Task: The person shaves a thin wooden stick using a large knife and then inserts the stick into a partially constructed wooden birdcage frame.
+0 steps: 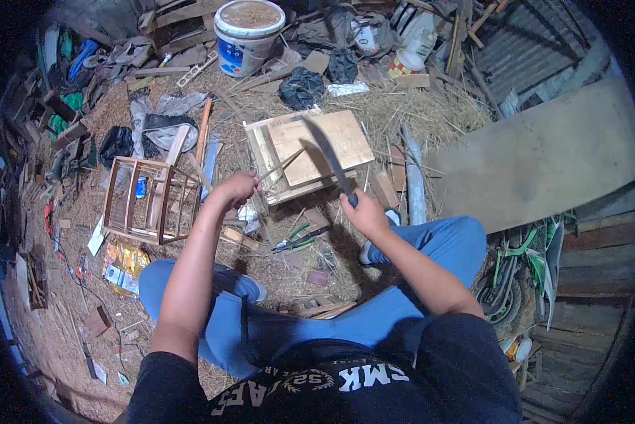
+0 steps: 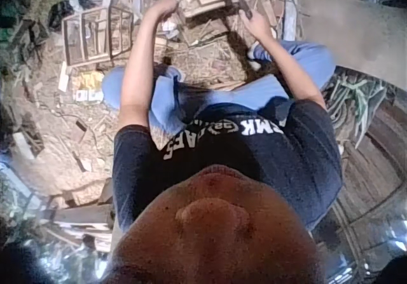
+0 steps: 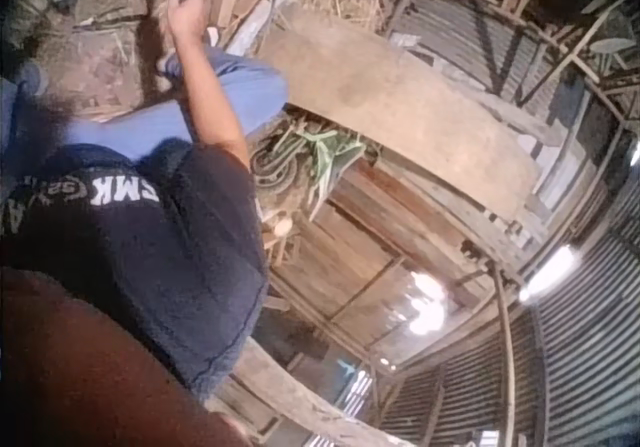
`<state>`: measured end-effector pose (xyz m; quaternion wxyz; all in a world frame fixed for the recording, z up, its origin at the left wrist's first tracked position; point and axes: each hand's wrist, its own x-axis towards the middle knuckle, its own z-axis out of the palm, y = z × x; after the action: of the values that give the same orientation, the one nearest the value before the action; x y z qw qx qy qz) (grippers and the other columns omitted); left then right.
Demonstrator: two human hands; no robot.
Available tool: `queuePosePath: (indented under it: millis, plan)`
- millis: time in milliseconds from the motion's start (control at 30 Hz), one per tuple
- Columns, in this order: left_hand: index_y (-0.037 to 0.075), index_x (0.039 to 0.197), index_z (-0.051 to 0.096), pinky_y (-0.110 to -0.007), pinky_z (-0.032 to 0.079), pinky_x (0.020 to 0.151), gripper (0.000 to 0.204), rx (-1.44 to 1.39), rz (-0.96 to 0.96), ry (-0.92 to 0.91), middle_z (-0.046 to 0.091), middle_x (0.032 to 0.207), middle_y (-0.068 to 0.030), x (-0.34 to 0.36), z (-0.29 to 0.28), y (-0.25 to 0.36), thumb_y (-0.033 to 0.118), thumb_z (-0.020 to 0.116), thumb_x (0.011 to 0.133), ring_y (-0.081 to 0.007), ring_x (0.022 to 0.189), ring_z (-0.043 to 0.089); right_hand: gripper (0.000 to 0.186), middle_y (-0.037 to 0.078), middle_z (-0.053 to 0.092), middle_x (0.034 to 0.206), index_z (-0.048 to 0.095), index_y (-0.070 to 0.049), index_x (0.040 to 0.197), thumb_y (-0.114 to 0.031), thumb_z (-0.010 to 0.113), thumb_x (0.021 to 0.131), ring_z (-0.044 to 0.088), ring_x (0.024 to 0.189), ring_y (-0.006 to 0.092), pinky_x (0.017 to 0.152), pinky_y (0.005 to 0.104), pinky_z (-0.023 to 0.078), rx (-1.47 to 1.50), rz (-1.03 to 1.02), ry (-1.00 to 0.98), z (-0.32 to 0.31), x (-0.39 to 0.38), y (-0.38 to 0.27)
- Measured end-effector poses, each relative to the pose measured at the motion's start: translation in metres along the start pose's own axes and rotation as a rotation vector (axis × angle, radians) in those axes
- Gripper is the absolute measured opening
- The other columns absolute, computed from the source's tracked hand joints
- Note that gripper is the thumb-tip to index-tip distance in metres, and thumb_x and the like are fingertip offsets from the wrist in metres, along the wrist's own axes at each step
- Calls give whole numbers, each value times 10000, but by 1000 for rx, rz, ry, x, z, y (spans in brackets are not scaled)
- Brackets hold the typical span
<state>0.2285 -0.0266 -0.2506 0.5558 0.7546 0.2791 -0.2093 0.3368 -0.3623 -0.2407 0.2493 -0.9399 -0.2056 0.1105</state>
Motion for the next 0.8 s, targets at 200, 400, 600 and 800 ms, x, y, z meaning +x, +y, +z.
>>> queuePosePath:
  millis: [200, 400, 600, 800]
  plan:
    - [-14, 981, 657, -442, 434, 463, 237, 82, 28, 28, 621, 685, -122, 5, -1, -1, 129, 663, 791, -252, 500, 553, 541, 275, 668, 770, 646, 15, 832, -514, 611, 940, 673, 779, 467, 698, 551, 510, 3, 21, -72, 4, -7, 7]
    - [-8, 1007, 686, -441, 472, 514, 279, 128, 42, 58, 660, 732, -145, 9, -1, -6, 136, 665, 769, -274, 564, 603, 535, 284, 684, 821, 655, 13, 847, -512, 588, 924, 687, 824, 455, 768, 556, 531, -243, -27, -167, -2, -8, 1]
    - [-49, 1012, 687, -436, 475, 505, 306, 99, 16, 50, 678, 752, -181, 7, 0, -5, 151, 646, 784, -281, 554, 627, 527, 286, 685, 805, 681, 3, 928, -515, 586, 924, 685, 822, 464, 763, 552, 531, -272, -32, -189, -6, -4, 7]
    - [-24, 860, 648, -414, 352, 402, 155, -58, 18, -1, 559, 616, -92, -1, 3, -5, 110, 572, 850, -212, 448, 503, 600, 275, 698, 842, 683, 18, 921, -578, 622, 924, 693, 822, 451, 754, 536, 535, -124, 59, 27, 1, 32, 14]
